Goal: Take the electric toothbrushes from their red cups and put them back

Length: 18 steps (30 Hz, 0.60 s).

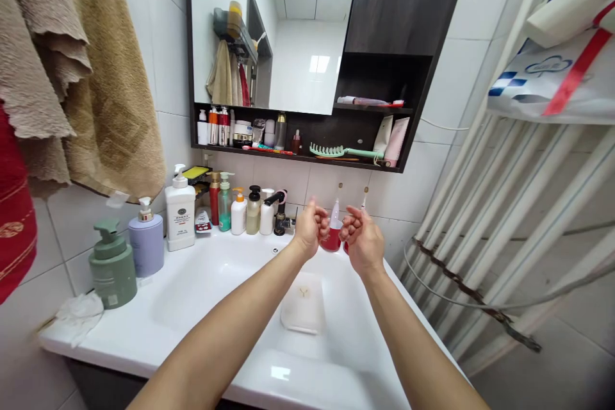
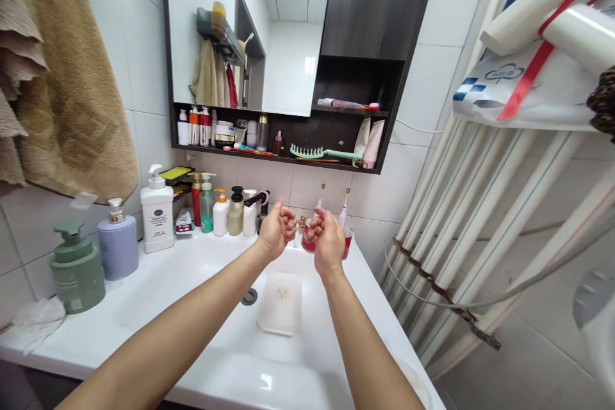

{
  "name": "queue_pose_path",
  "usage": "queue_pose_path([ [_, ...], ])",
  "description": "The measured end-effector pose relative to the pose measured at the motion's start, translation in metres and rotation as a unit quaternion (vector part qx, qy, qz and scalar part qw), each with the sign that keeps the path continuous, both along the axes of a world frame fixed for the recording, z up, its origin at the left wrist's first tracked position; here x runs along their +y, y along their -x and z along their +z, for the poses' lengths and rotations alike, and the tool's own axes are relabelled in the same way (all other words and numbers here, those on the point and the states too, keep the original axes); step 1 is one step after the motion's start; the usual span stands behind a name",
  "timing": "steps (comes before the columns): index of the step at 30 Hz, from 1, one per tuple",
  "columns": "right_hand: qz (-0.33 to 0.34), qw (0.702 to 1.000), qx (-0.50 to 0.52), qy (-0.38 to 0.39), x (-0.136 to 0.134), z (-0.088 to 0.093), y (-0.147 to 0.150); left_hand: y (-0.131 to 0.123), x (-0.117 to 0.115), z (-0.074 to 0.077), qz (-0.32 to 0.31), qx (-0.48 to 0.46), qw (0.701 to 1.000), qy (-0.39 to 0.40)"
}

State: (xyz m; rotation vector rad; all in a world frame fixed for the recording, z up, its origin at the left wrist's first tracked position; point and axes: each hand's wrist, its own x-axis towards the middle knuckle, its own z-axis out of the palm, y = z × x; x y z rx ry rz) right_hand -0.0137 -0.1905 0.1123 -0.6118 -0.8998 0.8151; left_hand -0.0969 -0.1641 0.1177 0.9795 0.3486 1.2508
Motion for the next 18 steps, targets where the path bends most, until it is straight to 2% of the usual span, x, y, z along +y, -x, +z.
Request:
queue_pose_path([
  [6, 0.033, 0.998, -0.030, 0.043, 0.000, 0.015, 0.011, 0.003, 0.000, 0.020, -0.082, 0.083, 0.993, -0.012],
  [9, 0.004, 0.995, -0.075, 0.073, 0.007, 0.002, 0.012, -0.003, 0.004, 0.012, -0.040, 0.171, 0.984, -0.005],
  [11, -0.023, 0.984, -0.140, 0.106, 0.017, -0.018, 0.006, -0.005, 0.008, -0.007, -0.010, 0.229, 0.973, 0.010],
  [14, -0.095, 0.943, -0.270, 0.172, 0.036, -0.054, -0.019, -0.003, 0.014, -0.054, 0.000, 0.286, 0.958, 0.031],
  [16, -0.206, 0.889, -0.352, 0.207, 0.053, -0.072, -0.044, 0.002, 0.015, -0.091, 0.004, 0.328, 0.944, 0.041],
  [17, -0.268, 0.854, -0.388, 0.218, 0.062, -0.078, -0.057, 0.004, 0.016, -0.109, 0.006, 0.349, 0.936, 0.048],
  [18, -0.304, 0.834, -0.403, 0.225, 0.070, -0.081, -0.070, 0.007, 0.017, -0.125, 0.008, 0.369, 0.928, 0.056],
])
